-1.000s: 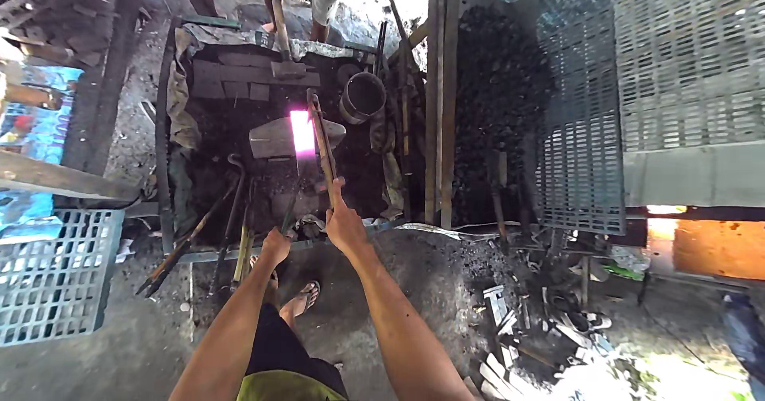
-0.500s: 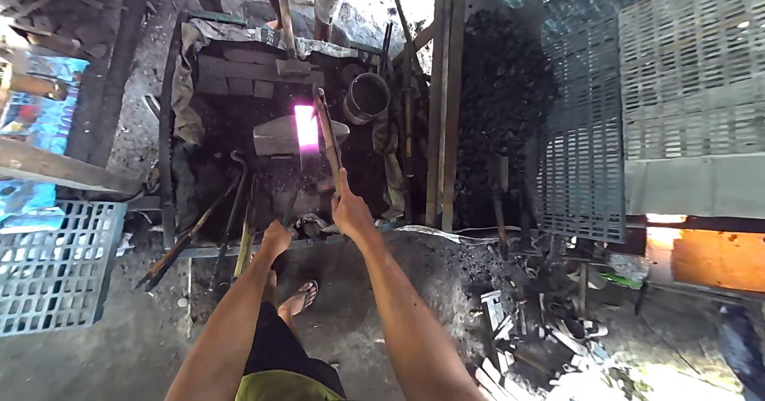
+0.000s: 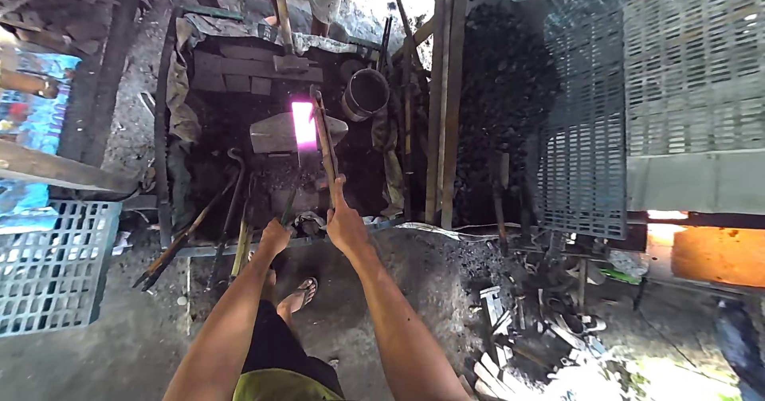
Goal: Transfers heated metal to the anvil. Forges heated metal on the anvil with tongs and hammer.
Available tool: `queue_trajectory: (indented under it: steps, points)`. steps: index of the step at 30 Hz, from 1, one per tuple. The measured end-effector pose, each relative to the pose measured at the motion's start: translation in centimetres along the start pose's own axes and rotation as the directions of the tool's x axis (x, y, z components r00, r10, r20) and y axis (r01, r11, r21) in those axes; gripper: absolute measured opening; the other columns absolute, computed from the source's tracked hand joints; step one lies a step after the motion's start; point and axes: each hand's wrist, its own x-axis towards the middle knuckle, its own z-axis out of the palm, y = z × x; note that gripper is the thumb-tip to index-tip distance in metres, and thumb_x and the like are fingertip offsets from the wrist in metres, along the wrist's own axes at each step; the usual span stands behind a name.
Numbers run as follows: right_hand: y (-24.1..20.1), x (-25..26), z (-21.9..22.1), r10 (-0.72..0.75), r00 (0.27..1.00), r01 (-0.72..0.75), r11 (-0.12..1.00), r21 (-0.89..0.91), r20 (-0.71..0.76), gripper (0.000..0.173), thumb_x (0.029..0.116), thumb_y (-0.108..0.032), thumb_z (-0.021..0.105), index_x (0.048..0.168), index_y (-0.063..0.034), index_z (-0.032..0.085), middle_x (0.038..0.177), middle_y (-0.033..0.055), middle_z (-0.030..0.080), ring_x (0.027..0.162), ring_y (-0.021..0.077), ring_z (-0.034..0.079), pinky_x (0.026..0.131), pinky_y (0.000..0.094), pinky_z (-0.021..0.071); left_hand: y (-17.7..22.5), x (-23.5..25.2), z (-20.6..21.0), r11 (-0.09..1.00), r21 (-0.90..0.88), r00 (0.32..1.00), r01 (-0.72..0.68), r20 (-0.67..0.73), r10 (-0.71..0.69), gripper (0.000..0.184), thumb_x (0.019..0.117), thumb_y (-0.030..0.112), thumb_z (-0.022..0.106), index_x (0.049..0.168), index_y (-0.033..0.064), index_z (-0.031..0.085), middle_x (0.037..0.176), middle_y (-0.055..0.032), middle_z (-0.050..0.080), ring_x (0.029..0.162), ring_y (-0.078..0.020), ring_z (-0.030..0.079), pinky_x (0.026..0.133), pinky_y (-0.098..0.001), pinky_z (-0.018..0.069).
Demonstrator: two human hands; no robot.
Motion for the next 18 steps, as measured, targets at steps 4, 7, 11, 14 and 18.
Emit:
queue_trajectory:
  steps: [4,7,11,14,18]
  points:
    - [0.1,0.1,0.3,0.003,1.000,-0.003,1.000,0.007,0.000,0.075,0.1090,-0.029,0.040,0.166,-0.0342,-0.008,0.106,0.0129,0.073,0.099,0.0312,0.072,0.086,0.0495,0.0582,-0.2,0.1,0.0,1.000,-0.018,1.000,-0.002,0.005,0.002,0.048,0.0980,0.019,0.062,0.140,-0.0017,0.051,0.130,-0.0261,0.063,0.121,-0.0401,0.063,0.101,-0.0576,0.0509]
    - [0.1,0.1,0.4,-0.004,1.000,0.004,1.000,-0.021,0.003,0.075,0.1091,-0.028,0.040,0.165,-0.0344,-0.009,0.107,0.0129,0.073,0.099,0.0311,0.072,0.086,0.0493,0.0583,-0.2,0.1,0.0,1.000,-0.018,1.000,-0.008,0.005,0.008,0.046,0.0997,0.020,0.060,0.139,-0.0020,0.051,0.130,-0.0264,0.063,0.121,-0.0397,0.063,0.101,-0.0579,0.0506]
    - [-1.4,0.0,0.3,-0.013,1.000,0.014,0.998,-0.060,0.016,0.077,0.1075,-0.025,0.043,0.166,-0.0359,-0.006,0.111,0.0156,0.071,0.102,0.0341,0.072,0.085,0.0521,0.0587,-0.2,-0.3,0.0,1.000,-0.027,1.000,-0.006,0.003,0.006,0.047,0.0979,0.020,0.061,0.139,-0.0012,0.052,0.128,-0.0260,0.064,0.120,-0.0401,0.064,0.100,-0.0594,0.0514]
    - [-1.3,0.3,-1.3,-0.027,1.000,0.028,0.999,-0.024,0.013,0.074,0.1085,-0.026,0.041,0.166,-0.0313,-0.005,0.112,0.0159,0.072,0.102,0.0334,0.072,0.088,0.0514,0.0578,0.1,-0.5,-0.3,0.999,-0.039,1.000,-0.005,-0.004,0.005,0.047,0.0966,0.020,0.063,0.137,-0.0013,0.053,0.126,-0.0263,0.064,0.118,-0.0408,0.065,0.098,-0.0598,0.0519]
    - [-0.8,1.2,-3.4,-0.036,0.999,0.036,0.999,0.015,0.032,0.077,0.1100,-0.028,0.041,0.165,-0.0322,-0.012,0.119,0.0185,0.068,0.099,0.0308,0.071,0.088,0.0470,0.0577,0.5,0.0,-1.3,1.000,-0.013,1.000,0.011,0.009,-0.010,0.048,0.0958,0.018,0.064,0.138,-0.0025,0.052,0.127,-0.0258,0.064,0.119,-0.0396,0.065,0.099,-0.0582,0.0520]
